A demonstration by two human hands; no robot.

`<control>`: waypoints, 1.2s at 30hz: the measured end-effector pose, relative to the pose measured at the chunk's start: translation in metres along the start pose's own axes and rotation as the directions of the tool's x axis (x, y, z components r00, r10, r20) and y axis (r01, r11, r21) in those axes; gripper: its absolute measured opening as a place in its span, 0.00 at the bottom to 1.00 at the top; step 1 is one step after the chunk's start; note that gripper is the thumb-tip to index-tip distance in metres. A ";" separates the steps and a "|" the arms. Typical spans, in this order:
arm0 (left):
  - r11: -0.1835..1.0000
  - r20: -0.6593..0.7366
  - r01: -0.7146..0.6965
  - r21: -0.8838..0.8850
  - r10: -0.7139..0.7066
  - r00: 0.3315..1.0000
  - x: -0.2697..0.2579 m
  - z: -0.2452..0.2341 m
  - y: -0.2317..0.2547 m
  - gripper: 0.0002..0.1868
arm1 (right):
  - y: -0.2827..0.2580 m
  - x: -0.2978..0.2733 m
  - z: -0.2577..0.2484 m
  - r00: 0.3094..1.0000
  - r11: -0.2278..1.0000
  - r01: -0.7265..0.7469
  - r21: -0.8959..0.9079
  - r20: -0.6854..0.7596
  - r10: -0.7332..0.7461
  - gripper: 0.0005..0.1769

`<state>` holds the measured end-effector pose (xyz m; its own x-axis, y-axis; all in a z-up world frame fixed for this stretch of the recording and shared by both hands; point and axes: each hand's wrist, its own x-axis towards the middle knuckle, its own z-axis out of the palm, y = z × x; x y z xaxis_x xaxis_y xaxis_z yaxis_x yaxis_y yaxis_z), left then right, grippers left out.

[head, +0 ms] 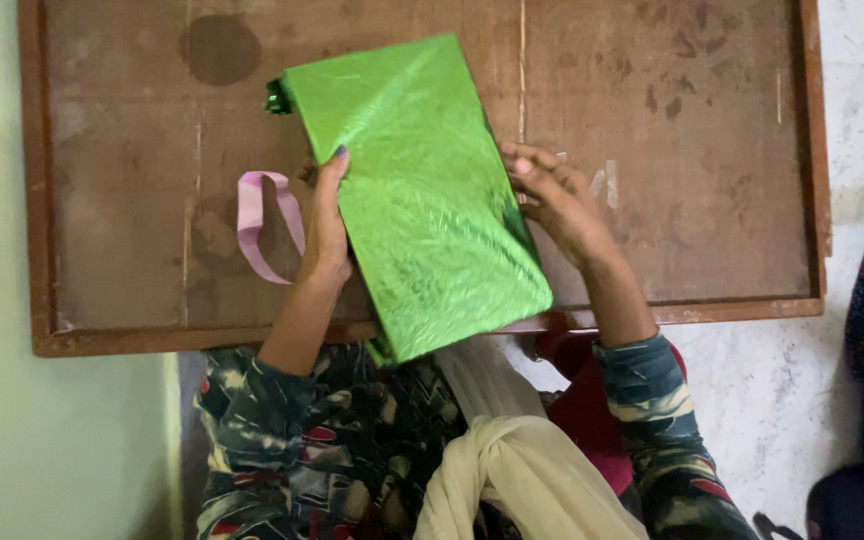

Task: The person wraps a rectangular box with green foil paper and secures it with clear tape. They then attach a pink ribbon to the top of the wrapped gift.

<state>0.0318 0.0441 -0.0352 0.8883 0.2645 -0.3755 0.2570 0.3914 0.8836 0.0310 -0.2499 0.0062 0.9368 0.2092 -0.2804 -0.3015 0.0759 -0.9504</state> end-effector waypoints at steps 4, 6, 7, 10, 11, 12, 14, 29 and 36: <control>0.990 -0.228 -0.136 -0.033 0.125 0.966 0.014 -0.005 -0.003 0.58 | -0.009 -0.002 -0.013 0.997 0.996 0.080 -0.040 0.011 -0.079 0.30; 0.983 -0.279 -0.151 -0.105 0.117 0.953 0.018 -0.004 -0.004 0.61 | -0.008 -0.001 -0.016 0.989 0.985 0.131 -0.115 -0.051 -0.138 0.28; 0.977 -0.304 -0.160 -0.141 0.111 0.946 0.019 -0.003 -0.004 0.62 | -0.008 -0.002 -0.017 0.982 0.976 0.152 -0.155 -0.089 -0.167 0.27; 0.980 -0.374 -0.036 -0.198 -0.042 0.926 0.019 -0.003 -0.002 0.60 | -0.006 -0.004 -0.019 0.960 0.959 0.189 -0.210 -0.167 -0.226 0.27; 0.975 -0.364 0.021 -0.220 -0.102 0.926 0.020 -0.002 -0.001 0.61 | -0.006 -0.005 -0.019 0.952 0.956 0.198 -0.218 -0.188 -0.241 0.28; 0.967 -0.352 0.077 -0.241 -0.162 0.922 0.021 -0.001 0.000 0.62 | -0.005 -0.005 -0.018 0.950 0.958 0.193 -0.210 -0.203 -0.236 0.30; 0.955 -0.339 0.120 -0.271 -0.212 0.917 0.019 0.001 -0.003 0.64 | -0.004 -0.006 -0.015 0.946 0.964 0.181 -0.196 -0.234 -0.226 0.35; 0.979 -0.216 0.156 -0.128 -0.181 0.959 -0.018 0.026 -0.060 0.51 | 0.014 -0.001 -0.011 0.948 0.961 0.189 -0.201 -0.218 -0.232 0.37; 0.389 0.495 -0.783 0.485 0.616 0.612 -0.091 0.036 -0.091 0.23 | 0.021 -0.004 -0.005 0.735 0.556 0.260 -0.789 -0.211 -0.644 0.27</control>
<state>-0.0584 -0.0469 -0.0713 0.8909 -0.0330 0.4531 -0.4113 -0.4820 0.7736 0.0216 -0.2538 -0.0137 0.9205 -0.1010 0.3774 0.2162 -0.6729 -0.7074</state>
